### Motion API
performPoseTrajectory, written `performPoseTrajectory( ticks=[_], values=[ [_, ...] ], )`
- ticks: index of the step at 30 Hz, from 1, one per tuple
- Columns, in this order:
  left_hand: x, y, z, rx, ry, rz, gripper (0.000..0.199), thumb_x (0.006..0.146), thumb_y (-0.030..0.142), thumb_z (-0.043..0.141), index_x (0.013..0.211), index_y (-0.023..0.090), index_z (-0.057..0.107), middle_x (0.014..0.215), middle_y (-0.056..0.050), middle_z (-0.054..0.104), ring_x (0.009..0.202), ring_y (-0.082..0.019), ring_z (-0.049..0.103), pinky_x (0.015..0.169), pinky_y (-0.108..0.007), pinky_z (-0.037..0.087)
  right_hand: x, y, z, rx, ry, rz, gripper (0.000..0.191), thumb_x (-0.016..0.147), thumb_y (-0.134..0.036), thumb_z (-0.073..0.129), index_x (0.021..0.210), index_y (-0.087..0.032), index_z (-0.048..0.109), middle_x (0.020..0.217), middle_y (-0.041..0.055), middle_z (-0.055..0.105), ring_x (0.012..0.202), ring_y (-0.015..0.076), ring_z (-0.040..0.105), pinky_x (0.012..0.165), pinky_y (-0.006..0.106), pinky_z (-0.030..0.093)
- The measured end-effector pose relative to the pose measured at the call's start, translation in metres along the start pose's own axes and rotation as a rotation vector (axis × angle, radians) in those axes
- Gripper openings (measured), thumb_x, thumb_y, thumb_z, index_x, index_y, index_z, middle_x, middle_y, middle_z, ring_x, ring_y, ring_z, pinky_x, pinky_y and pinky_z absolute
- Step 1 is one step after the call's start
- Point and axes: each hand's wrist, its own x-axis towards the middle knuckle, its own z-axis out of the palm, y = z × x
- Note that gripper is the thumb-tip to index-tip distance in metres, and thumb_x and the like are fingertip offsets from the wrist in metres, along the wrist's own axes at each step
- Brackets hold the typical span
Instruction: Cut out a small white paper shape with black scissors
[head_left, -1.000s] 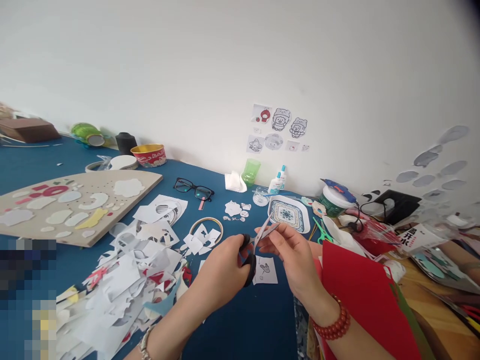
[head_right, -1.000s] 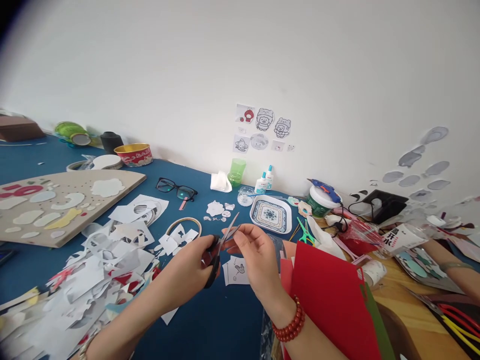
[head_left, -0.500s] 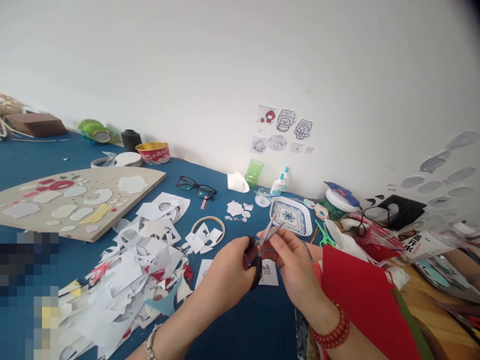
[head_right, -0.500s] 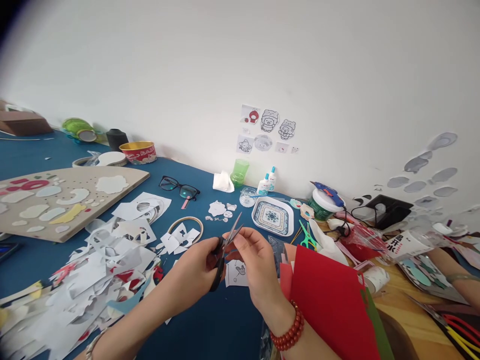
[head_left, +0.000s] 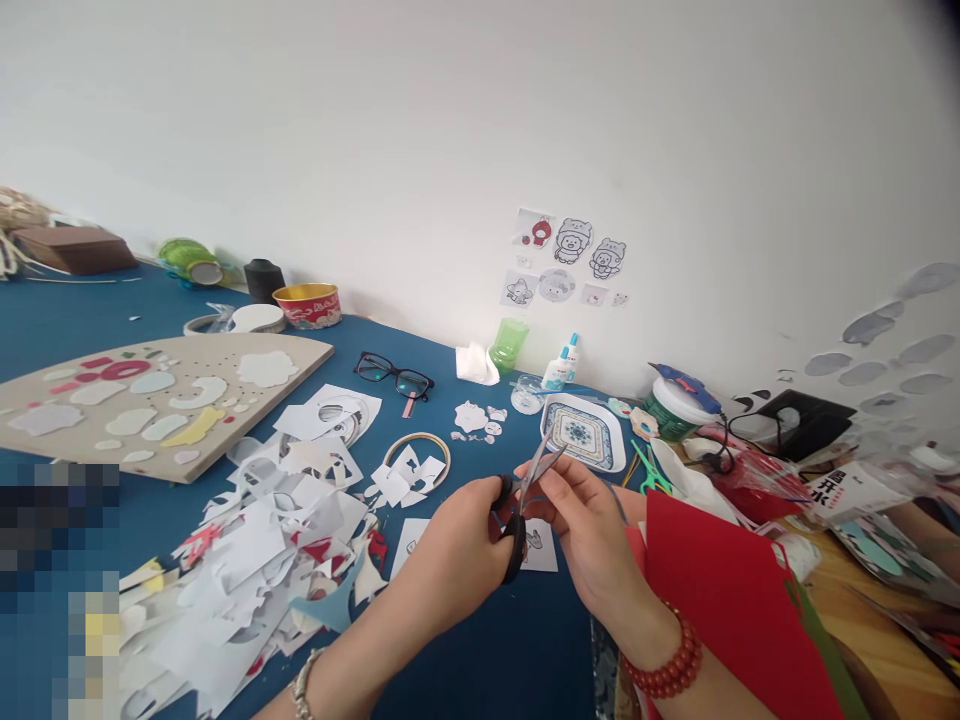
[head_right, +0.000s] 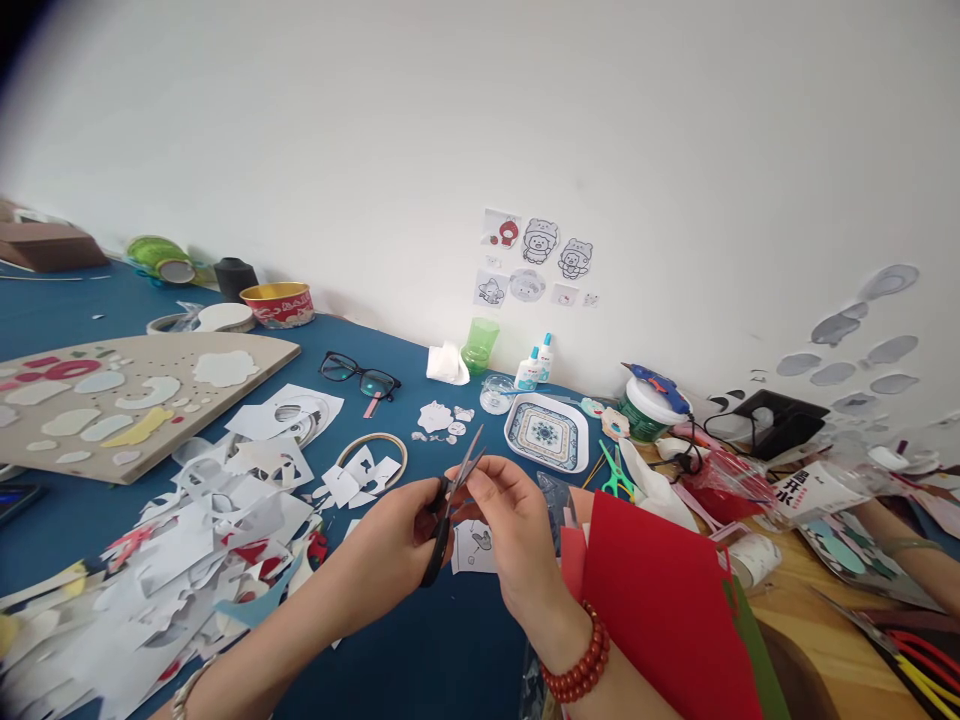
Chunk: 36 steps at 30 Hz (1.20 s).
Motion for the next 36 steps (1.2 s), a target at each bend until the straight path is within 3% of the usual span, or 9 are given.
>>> performPoseTrajectory(
  ticks=[17,26,31,36],
  values=[
    [-0.001,0.003,-0.005,-0.006,-0.026,-0.005,0.008,0.073,0.02,0.047,0.065,0.019,0.045,0.063,0.001,0.05,0.054,-0.01,0.036,0.05,-0.023,0.026,0.002,-0.003,-0.004,-0.124,0.001,-0.06,0.021,0.082,-0.042,0.066,0.084,-0.021,0.071,0.08,0.0029,0.068,0.07,0.0158,0.061,0.065,0.026,0.053],
    [-0.004,0.006,-0.017,0.061,-0.055,-0.008,0.005,0.068,0.019,0.047,0.065,0.02,0.043,0.066,0.001,0.049,0.056,-0.011,0.037,0.05,-0.023,0.026,0.002,-0.019,-0.01,-0.251,-0.146,-0.133,0.016,0.088,-0.036,0.059,0.086,-0.022,0.068,0.093,0.0042,0.07,0.074,0.0172,0.063,0.071,0.031,0.053],
    [-0.007,0.004,-0.023,0.073,-0.098,-0.007,0.004,0.072,0.025,0.046,0.07,0.022,0.045,0.071,-0.001,0.053,0.059,-0.014,0.042,0.05,-0.023,0.031,0.001,-0.024,-0.01,-0.269,-0.196,-0.128,0.016,0.089,-0.035,0.057,0.088,-0.022,0.067,0.094,0.0047,0.07,0.077,0.0184,0.065,0.072,0.033,0.054],
    [-0.008,0.006,-0.026,0.08,-0.117,-0.028,0.005,0.071,0.026,0.048,0.073,0.021,0.048,0.078,-0.003,0.058,0.064,-0.016,0.049,0.054,-0.024,0.036,0.003,-0.02,-0.011,-0.253,-0.152,-0.14,0.019,0.084,-0.04,0.063,0.083,-0.022,0.067,0.089,0.005,0.072,0.072,0.0191,0.067,0.064,0.032,0.057]
  ],
)
